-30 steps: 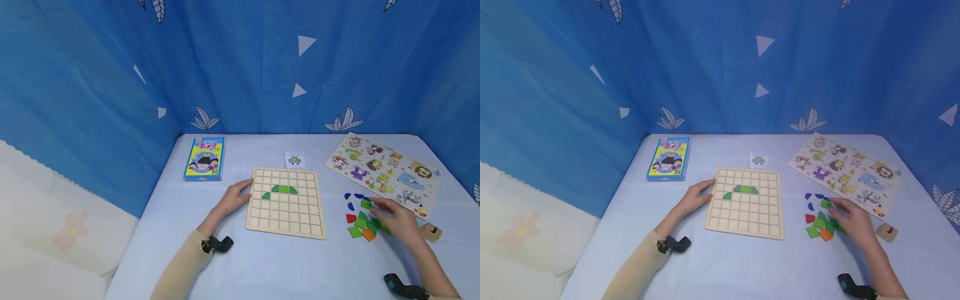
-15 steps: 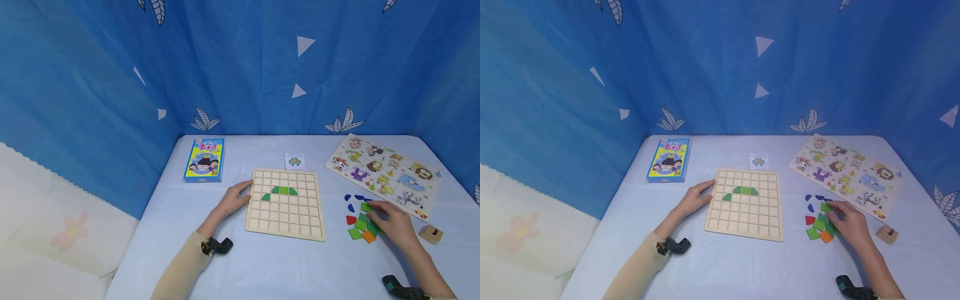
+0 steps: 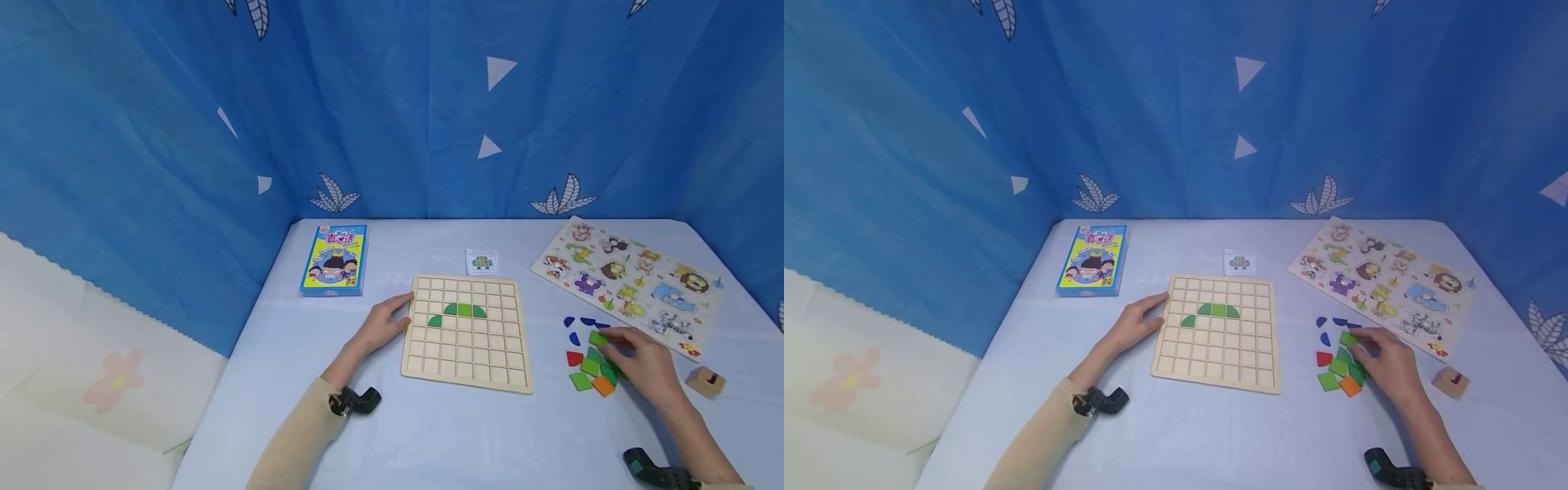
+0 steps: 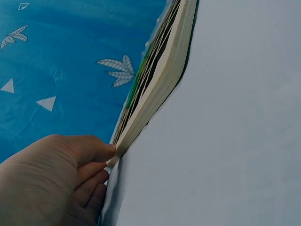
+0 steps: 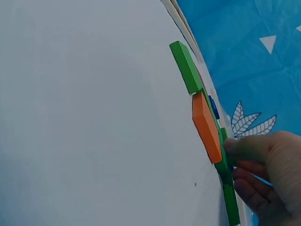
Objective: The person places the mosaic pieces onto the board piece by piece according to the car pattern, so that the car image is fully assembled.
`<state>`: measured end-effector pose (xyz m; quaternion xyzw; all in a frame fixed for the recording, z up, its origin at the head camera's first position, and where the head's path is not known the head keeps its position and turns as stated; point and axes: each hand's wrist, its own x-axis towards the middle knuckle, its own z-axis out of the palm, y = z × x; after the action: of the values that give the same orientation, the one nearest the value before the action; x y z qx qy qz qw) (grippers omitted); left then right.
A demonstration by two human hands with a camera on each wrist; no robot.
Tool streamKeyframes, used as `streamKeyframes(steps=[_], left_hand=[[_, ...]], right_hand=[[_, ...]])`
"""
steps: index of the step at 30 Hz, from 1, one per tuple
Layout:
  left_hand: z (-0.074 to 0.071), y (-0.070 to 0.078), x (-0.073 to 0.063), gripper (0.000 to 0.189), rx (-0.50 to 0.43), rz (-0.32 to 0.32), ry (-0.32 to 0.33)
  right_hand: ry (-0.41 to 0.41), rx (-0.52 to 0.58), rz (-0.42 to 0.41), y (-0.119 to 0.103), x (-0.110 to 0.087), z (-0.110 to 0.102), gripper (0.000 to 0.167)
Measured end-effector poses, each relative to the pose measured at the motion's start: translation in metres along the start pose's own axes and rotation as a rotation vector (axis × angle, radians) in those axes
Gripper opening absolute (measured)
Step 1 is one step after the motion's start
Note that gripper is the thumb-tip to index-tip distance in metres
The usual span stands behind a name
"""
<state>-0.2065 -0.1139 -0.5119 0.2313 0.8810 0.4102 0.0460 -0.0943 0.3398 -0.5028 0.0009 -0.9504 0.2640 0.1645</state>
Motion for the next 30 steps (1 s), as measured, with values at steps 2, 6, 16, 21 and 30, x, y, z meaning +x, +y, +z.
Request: streamKeyframes(steps=[2,6,16,21,30], left_hand=[[0.0,0.0,0.0,0.054,0.006,0.009,0.004],[-0.001,-0.001,-0.001,0.054,0.013,0.019,0.009],[0.0,-0.001,0.001,0.054,0.011,0.005,0.004],[0.003,0.001,-0.001,0.054,0.004,-0.019,-0.008],[0.001,0.001,-0.002,0.054,0.01,-0.018,-0.005]], right_hand=[[-0.002,0.019,0.015,-0.006,0.004,-0.004,0.028],[0.005,0.09,0.015,-0.028,0.013,-0.013,0.027],[-0.006,0.253,-0.159,-0.057,0.049,0.038,0.032],[-0.105,0.332,-0.213,-0.101,0.053,0.059,0.03],[-0.232,0.406,-0.247,-0.168,0.055,0.085,0.027]])
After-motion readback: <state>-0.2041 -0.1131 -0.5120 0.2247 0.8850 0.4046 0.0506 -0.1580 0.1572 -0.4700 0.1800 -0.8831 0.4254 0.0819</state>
